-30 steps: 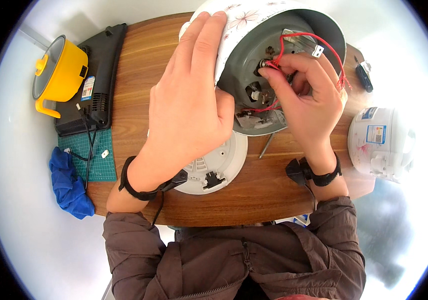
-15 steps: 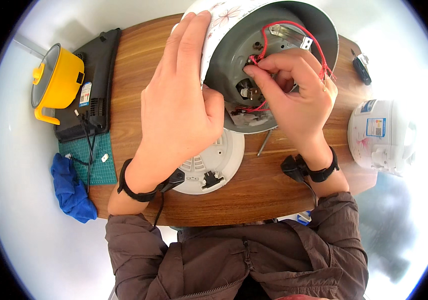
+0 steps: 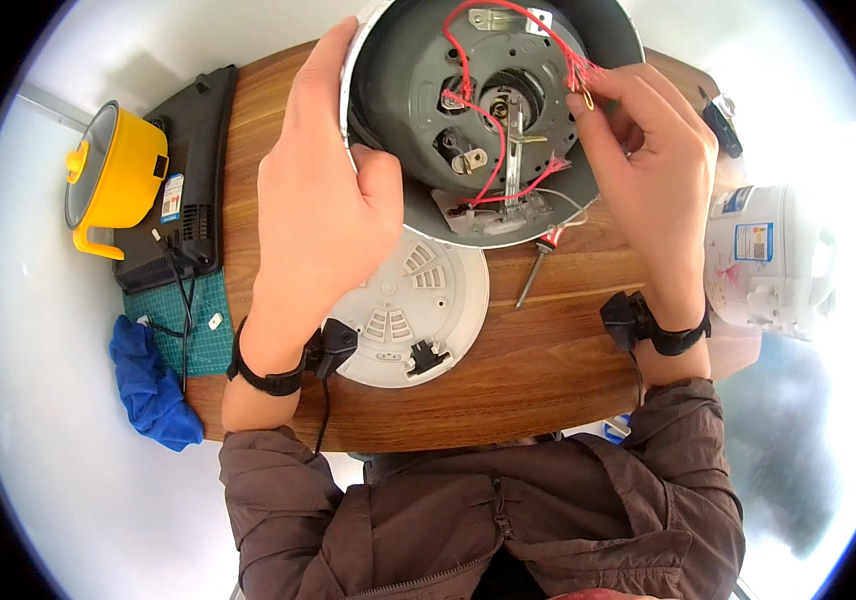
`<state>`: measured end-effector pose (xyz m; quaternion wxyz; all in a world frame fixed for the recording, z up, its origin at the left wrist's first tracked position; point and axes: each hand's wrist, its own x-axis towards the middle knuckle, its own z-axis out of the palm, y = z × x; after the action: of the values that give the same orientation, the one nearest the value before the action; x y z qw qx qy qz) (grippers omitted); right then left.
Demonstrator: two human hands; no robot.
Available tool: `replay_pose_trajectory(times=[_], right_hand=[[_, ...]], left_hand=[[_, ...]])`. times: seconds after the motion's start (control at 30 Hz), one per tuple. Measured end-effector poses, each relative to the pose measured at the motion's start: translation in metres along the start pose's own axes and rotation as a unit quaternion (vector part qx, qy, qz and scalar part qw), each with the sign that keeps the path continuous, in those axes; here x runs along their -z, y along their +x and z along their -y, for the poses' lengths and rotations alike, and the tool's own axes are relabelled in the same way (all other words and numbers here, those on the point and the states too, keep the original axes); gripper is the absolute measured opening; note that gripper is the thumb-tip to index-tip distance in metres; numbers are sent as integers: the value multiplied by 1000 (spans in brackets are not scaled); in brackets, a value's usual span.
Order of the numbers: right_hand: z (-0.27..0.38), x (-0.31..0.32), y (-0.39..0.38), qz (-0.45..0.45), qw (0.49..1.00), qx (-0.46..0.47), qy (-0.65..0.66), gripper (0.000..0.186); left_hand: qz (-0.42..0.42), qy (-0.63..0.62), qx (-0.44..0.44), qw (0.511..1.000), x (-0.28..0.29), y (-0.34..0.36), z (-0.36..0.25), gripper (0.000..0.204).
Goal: The person disassembles a white rice cooker, removes the inner pot, and uses a screwdriver to loosen screws on the heating element. They inspect the internal wiring and heating plate, then reassemble the cooker by placing the inner pot back and closing the lid.
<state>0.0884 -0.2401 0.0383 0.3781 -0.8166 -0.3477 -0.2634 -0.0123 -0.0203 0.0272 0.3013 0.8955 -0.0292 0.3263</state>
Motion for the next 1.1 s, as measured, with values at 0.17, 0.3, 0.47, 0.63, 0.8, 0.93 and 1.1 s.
replay_pose_trajectory(times=[0.17, 0.3, 0.47, 0.63, 0.8, 0.93, 1.1], right_hand=[[-5, 2, 2, -3, 1000, 11, -3, 13], [-8, 4, 9, -56, 995, 33, -71, 19], [-25, 2, 12, -72, 987, 72, -125, 32], [-22, -8, 6, 20, 999, -25, -40, 61], [-26, -20, 6, 114, 986, -83, 84, 71], [-18, -20, 3, 152, 957, -189, 161, 70], [-16, -22, 2, 151, 965, -166, 135, 68]], left_hand=[[3, 4, 32, 999, 2, -1, 13, 67], [-7, -7, 21, 1000, 1, 0, 19, 66], [1, -34, 73, 997, 3, 4, 29, 67], [8, -56, 97, 994, 6, 8, 45, 62], [-5, -82, 121, 989, 6, 10, 61, 54], [1, -126, 147, 981, 6, 13, 67, 52], [15, -138, 183, 973, 8, 16, 70, 51]])
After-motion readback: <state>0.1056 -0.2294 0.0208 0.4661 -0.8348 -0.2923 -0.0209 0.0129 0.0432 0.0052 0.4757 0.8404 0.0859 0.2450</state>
